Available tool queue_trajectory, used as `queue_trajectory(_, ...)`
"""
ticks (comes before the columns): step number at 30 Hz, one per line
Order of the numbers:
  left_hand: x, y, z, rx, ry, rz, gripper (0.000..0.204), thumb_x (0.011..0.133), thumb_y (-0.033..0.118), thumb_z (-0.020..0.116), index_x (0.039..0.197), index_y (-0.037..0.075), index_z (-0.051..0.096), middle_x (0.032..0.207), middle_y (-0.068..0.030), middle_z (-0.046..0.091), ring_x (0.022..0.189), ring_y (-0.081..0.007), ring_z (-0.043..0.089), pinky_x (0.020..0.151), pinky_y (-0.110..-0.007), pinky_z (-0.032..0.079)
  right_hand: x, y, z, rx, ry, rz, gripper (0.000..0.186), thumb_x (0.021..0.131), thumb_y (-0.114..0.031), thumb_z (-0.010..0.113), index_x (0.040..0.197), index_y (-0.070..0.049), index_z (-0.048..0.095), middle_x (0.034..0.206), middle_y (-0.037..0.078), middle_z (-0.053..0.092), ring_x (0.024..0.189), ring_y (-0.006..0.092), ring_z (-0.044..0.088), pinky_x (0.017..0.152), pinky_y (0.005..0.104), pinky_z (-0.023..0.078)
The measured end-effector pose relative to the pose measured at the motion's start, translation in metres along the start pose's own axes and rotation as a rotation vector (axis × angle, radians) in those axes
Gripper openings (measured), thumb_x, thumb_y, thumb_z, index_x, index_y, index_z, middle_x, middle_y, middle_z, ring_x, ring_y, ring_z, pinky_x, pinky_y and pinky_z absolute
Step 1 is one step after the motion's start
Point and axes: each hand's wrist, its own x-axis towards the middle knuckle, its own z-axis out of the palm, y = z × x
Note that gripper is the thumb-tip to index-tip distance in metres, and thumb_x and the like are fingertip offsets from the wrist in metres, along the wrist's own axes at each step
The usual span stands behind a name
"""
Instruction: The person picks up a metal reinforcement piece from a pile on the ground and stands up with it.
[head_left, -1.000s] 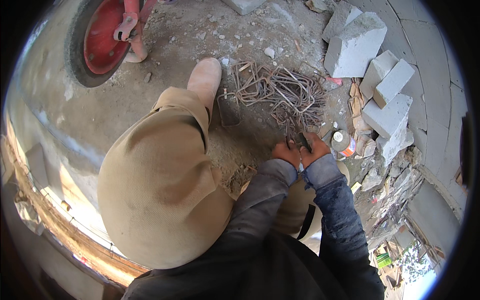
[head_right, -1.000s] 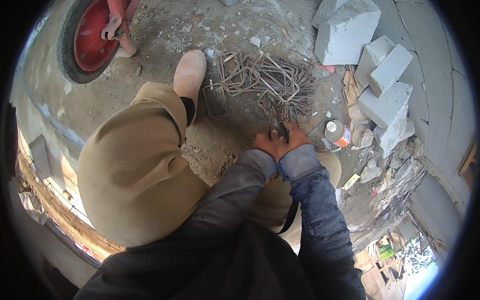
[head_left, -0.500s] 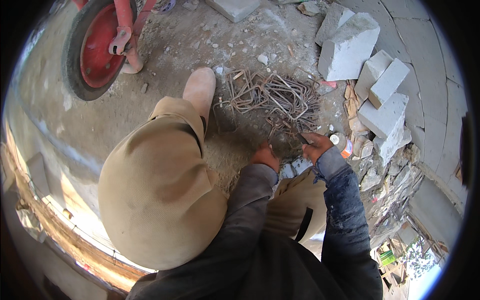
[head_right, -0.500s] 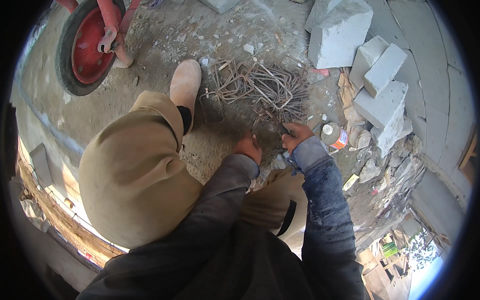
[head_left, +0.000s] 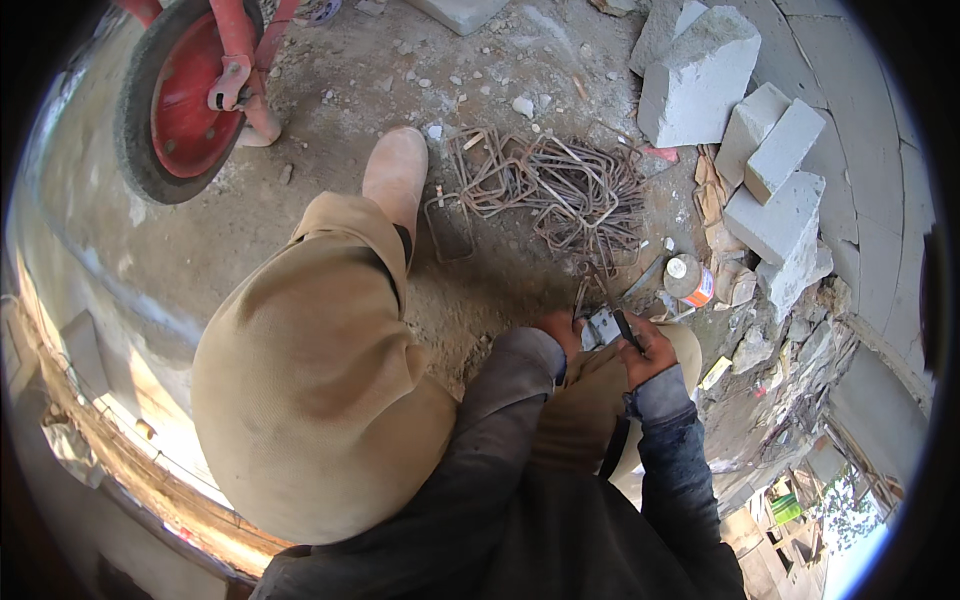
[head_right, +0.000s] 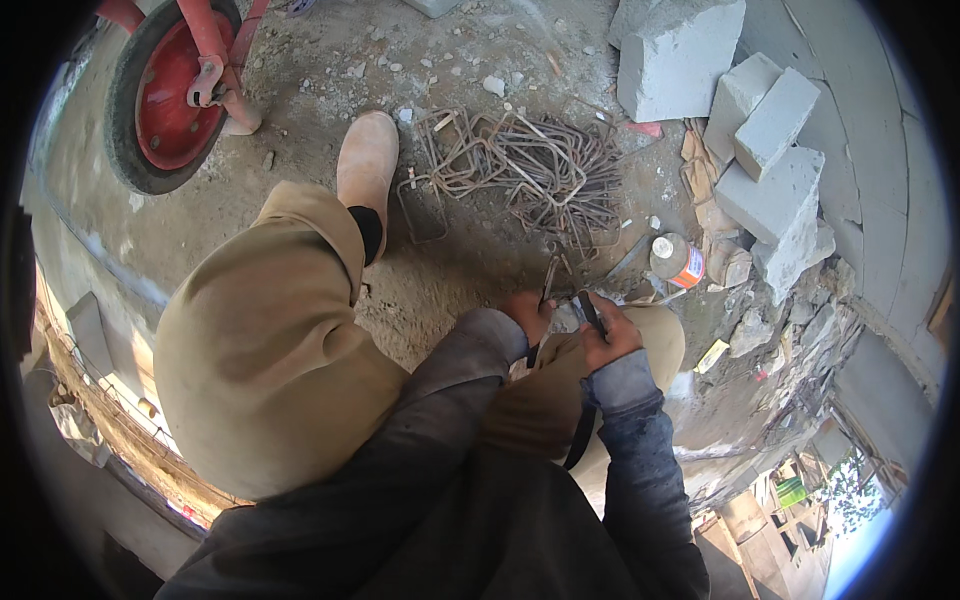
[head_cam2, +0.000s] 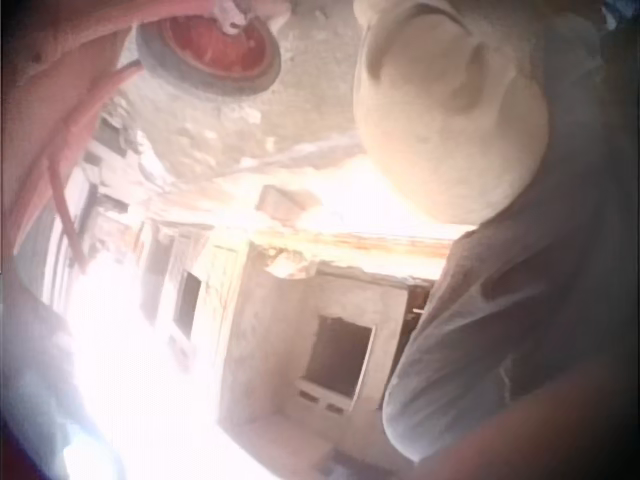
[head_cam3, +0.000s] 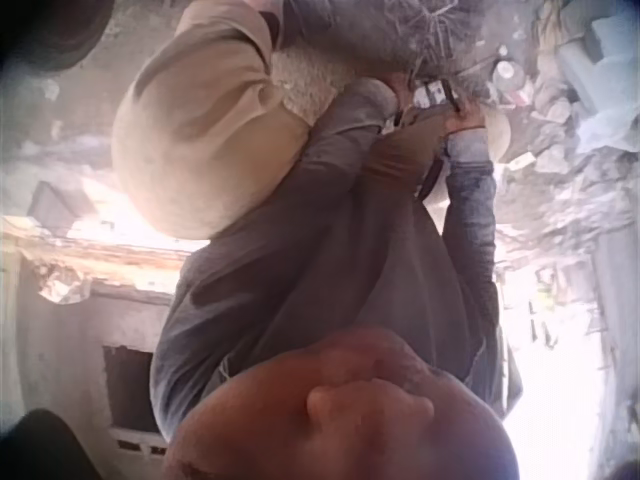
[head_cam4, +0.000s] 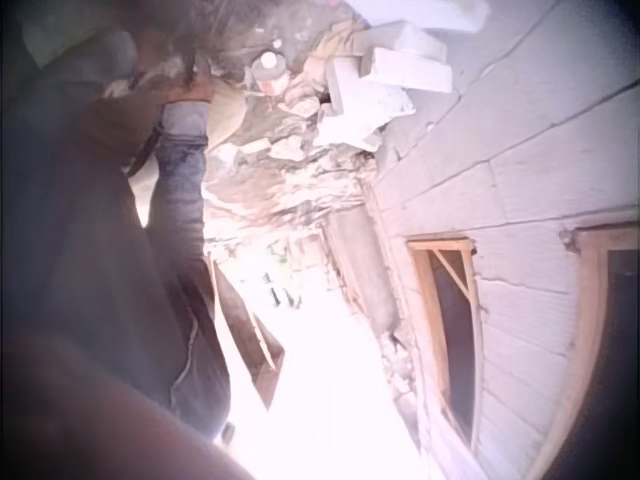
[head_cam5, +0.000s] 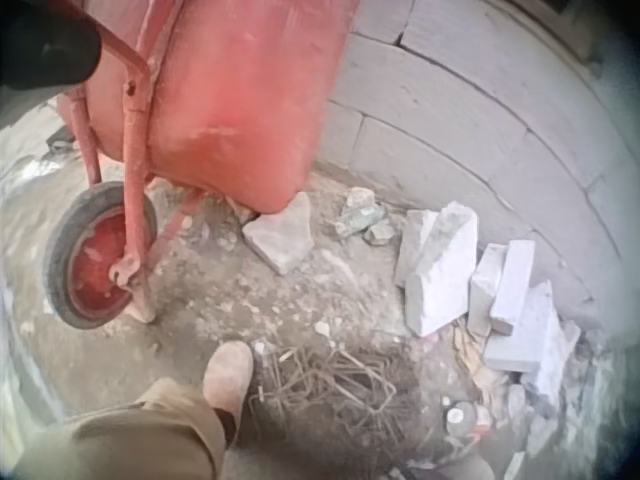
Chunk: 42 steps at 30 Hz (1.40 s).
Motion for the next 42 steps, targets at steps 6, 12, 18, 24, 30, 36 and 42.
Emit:
queue_trajectory(6, 0.007, 0.016, 0.001, -0.194, 0.147, 0.019, 0.031, 0.083, 0.029, 0.050, 0.078, -0.001, 0.057, 0.069, -0.0214, 0.057, 0.071, -0.0389, 0.056, 0.064, -0.044, 0.043, 0.026, -0.035, -0.011, -0.118, -0.007, -0.050, 0.033, 0.073, -0.003, 0.054, 0.106, -0.001, 0.054, 0.096, 0.020, 0.059, 0.086, 0.0328, 0.059, 0.075, 0.0351, 0.046)
queue_trajectory(12, 0.019, 0.028, -0.003, -0.396, 0.155, 0.011, 0.030, 0.084, 0.026, 0.050, 0.073, -0.001, 0.055, 0.062, -0.0184, 0.055, 0.057, -0.0324, 0.056, 0.057, -0.041, 0.043, 0.052, -0.050, -0.011, -0.257, 0.001, -0.045, 0.034, 0.072, -0.008, 0.054, 0.105, -0.002, 0.054, 0.094, 0.021, 0.059, 0.089, 0.0349, 0.057, 0.078, 0.0372, 0.045)
queue_trajectory(18, 0.020, 0.039, -0.003, -0.636, 0.192, -0.035, 0.026, 0.083, 0.021, 0.050, 0.071, -0.001, 0.055, 0.053, -0.0129, 0.052, 0.047, -0.0235, 0.052, 0.048, -0.038, 0.041, 0.068, -0.067, -0.009, -0.449, -0.024, -0.065, 0.032, 0.072, -0.006, 0.053, 0.103, 0.002, 0.054, 0.079, 0.018, 0.059, 0.067, 0.0256, 0.060, 0.064, 0.0332, 0.047)
queue_trajectory(24, 0.017, 0.066, -0.013, -1.263, 0.191, -0.176, 0.022, 0.078, 0.017, 0.052, 0.067, -0.001, 0.057, 0.047, -0.0081, 0.048, 0.035, -0.0175, 0.044, 0.037, -0.033, 0.034, 0.091, -0.118, -0.014, -0.745, -0.192, 0.042, 0.032, 0.072, -0.012, 0.053, 0.101, 0.000, 0.056, 0.097, 0.022, 0.057, 0.092, 0.0343, 0.055, 0.082, 0.0375, 0.042)
queue_trajectory(30, 0.022, 0.031, -0.043, -1.294, -0.062, -0.197, 0.020, 0.075, 0.016, 0.054, 0.068, -0.002, 0.059, 0.048, -0.0091, 0.050, 0.035, -0.0164, 0.042, 0.036, -0.030, 0.033, 0.093, -0.124, -0.012, -0.794, -0.229, 0.044, 0.030, 0.073, -0.012, 0.052, 0.100, -0.001, 0.056, 0.094, 0.023, 0.057, 0.089, 0.0369, 0.055, 0.080, 0.0395, 0.043)
queue_trajectory(36, 0.023, 0.026, -0.041, -1.301, -0.101, -0.150, 0.019, 0.075, 0.015, 0.053, 0.070, -0.002, 0.059, 0.048, -0.0088, 0.049, 0.036, -0.0160, 0.043, 0.035, -0.031, 0.034, 0.082, -0.124, -0.002, -0.797, -0.217, 0.057, 0.030, 0.073, -0.011, 0.052, 0.099, 0.002, 0.055, 0.088, 0.026, 0.057, 0.084, 0.0383, 0.056, 0.075, 0.0418, 0.045)
queue_trajectory(42, 0.069, -0.029, 0.022, -0.339, 0.783, 0.711, 0.020, 0.075, 0.019, 0.052, 0.073, 0.001, 0.061, 0.049, -0.0089, 0.049, 0.037, -0.0204, 0.042, 0.037, -0.033, 0.034, 0.073, -0.131, 0.039, -0.667, -0.221, 0.042, 0.032, 0.073, -0.012, 0.050, 0.102, 0.002, 0.052, 0.082, 0.026, 0.058, 0.082, 0.0396, 0.057, 0.074, 0.0433, 0.045)
